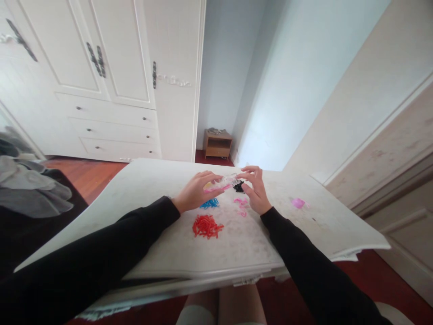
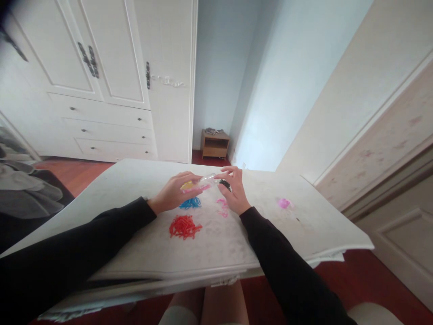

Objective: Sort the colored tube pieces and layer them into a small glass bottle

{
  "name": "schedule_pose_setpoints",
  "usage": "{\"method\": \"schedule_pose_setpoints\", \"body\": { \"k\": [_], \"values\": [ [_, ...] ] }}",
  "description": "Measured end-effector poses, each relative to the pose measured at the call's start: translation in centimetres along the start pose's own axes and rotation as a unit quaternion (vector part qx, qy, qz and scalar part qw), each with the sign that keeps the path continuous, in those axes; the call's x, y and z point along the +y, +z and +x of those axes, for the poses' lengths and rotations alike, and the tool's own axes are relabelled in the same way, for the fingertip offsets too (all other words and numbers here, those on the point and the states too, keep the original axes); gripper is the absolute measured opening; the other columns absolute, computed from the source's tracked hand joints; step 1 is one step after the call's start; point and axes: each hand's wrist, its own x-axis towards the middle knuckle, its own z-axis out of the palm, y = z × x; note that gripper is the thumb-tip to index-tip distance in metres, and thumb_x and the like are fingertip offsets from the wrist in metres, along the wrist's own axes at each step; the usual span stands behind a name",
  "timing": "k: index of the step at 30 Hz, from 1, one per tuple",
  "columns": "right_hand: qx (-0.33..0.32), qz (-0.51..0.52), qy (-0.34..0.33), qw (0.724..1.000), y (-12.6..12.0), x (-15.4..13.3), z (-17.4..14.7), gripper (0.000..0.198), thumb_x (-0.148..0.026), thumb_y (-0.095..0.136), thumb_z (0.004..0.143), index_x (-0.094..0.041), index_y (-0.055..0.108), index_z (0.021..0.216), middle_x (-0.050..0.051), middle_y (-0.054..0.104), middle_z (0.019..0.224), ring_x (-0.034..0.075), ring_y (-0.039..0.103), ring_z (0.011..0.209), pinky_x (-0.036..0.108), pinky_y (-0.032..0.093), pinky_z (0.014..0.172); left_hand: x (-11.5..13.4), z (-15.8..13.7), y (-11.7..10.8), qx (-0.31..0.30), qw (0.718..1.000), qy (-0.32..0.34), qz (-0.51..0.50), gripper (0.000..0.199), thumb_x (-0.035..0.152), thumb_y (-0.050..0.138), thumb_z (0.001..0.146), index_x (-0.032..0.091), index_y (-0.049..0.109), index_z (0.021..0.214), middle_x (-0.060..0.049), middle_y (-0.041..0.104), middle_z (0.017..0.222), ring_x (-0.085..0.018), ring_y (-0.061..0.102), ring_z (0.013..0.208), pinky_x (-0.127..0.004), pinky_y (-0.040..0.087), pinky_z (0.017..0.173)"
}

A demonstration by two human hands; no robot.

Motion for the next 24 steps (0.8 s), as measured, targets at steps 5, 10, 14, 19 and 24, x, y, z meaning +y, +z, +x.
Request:
{"method": "schedule_pose_setpoints", "body": {
  "k": [5, 10, 14, 19, 24],
  "values": [
    [-0.047, 0.011, -0.022, 0.999, 0.5, 0.5, 0.1, 0.038, -0.054, 0.046, 0.099, -0.028, 0.074, 0.107, 0.010, 0.052, 0.126, 0.031, 0.047, 0.119, 0.051, 0.043, 0.099, 0.2, 0.1, -0.1, -0.002, 1.000, 0.000, -0.010, 0.033, 0.043, 0.068, 0.094, 0.019, 0.072, 0.116, -0.007, 0.073, 0.098, -0.022, 0.068, 0.093, -0.036, 0.052, 0.088],
    [0.042, 0.032, -0.003, 0.999, 0.6, 1.1, 0.2, 0.036, -0.050, 0.047, 0.097, -0.028, 0.061, 0.122, 0.011, 0.053, 0.122, 0.030, 0.050, 0.116, 0.048, 0.046, 0.092, -0.5, -0.1, 0.2, 0.024, 0.994, -0.066, -0.089, 0.030, 0.041, 0.070, 0.092, 0.019, 0.070, 0.112, -0.008, 0.073, 0.103, -0.021, 0.069, 0.093, -0.035, 0.055, 0.087],
    [0.059, 0.009, 0.027, 0.998, 0.3, 2.0, 0.6, 0.019, -0.036, 0.050, 0.099, -0.027, 0.058, 0.114, 0.009, 0.059, 0.110, 0.027, 0.053, 0.106, 0.044, 0.046, 0.086, -1.7, -0.1, 0.7, 0.098, 0.938, -0.178, -0.282, 0.033, 0.045, 0.073, 0.089, 0.018, 0.064, 0.106, -0.008, 0.072, 0.101, -0.019, 0.070, 0.086, -0.030, 0.057, 0.075],
    [-0.020, 0.007, 0.008, 1.000, 0.4, 2.8, 1.0, 0.010, -0.024, 0.054, 0.098, -0.025, 0.061, 0.106, 0.007, 0.066, 0.103, 0.025, 0.056, 0.100, 0.046, 0.043, 0.094, -2.0, 0.1, 0.6, 0.121, 0.913, -0.224, -0.320, 0.036, 0.046, 0.076, 0.088, 0.017, 0.062, 0.106, -0.010, 0.071, 0.103, -0.021, 0.073, 0.096, -0.032, 0.059, 0.081],
    [-0.086, 0.027, 0.014, 0.996, 0.0, 3.8, 1.0, 0.014, -0.015, 0.055, 0.093, -0.022, 0.067, 0.093, 0.006, 0.069, 0.089, 0.024, 0.058, 0.089, 0.042, 0.047, 0.087, -1.5, -0.1, 0.7, 0.101, 0.944, -0.194, -0.247, 0.034, 0.048, 0.071, 0.092, 0.019, 0.061, 0.109, -0.009, 0.073, 0.104, -0.022, 0.073, 0.099, -0.034, 0.059, 0.084]
  ]
}}
